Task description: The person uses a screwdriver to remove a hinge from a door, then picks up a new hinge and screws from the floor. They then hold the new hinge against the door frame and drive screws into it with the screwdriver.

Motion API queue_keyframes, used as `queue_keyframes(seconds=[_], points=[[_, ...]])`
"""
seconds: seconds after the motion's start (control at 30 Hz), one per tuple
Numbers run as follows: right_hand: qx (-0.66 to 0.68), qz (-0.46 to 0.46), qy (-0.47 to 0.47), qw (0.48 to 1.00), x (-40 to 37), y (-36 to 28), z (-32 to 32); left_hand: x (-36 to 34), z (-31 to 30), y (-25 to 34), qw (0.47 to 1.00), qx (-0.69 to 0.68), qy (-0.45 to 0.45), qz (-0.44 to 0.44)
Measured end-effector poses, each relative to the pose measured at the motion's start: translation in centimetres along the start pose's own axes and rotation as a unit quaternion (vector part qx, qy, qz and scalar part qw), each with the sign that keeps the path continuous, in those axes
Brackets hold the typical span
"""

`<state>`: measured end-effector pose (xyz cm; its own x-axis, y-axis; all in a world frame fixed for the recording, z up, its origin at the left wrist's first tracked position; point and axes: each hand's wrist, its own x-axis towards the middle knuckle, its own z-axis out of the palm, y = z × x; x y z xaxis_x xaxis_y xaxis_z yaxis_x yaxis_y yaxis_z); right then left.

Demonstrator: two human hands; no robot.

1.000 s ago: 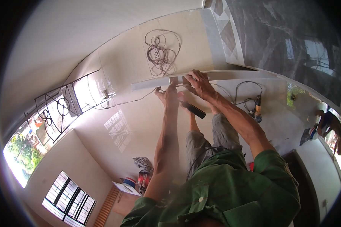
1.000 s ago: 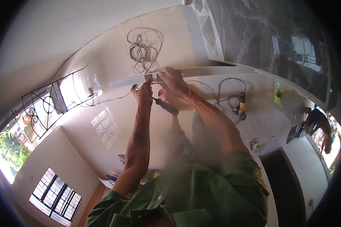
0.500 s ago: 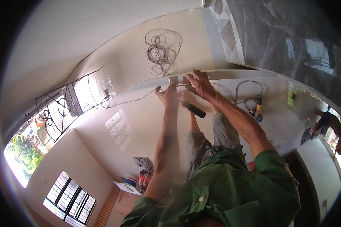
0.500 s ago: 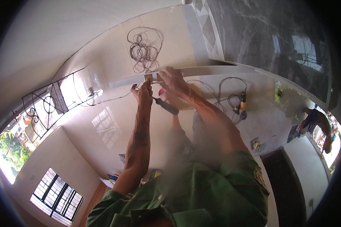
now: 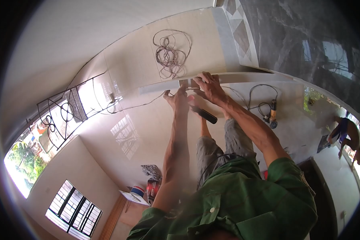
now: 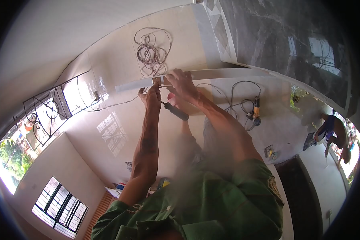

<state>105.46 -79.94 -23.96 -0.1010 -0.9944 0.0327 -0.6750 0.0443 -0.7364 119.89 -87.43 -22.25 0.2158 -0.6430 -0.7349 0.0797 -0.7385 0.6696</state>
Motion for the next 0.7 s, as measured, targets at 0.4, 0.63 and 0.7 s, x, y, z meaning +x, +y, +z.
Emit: queue_keyframes(seconds=[0.4,0.63,0.7], points=[[-0.032,0.016,-0.018,0.999,0.4,-0.7,0.4,-0.6,0.3,0.0,1.000,-0.012,-0.001,-0.001],[-0.042,-0.022,-0.013,0.999,0.5,-0.2,0.7,0.3,0.2,-0.3,0.999,0.031,0.018,-0.008],[-0.017,-0.031,0.002,0.999,0.5,-0.1,0.7,0.3,0.1,-0.3,0.999,0.031,0.008,-0.006]])
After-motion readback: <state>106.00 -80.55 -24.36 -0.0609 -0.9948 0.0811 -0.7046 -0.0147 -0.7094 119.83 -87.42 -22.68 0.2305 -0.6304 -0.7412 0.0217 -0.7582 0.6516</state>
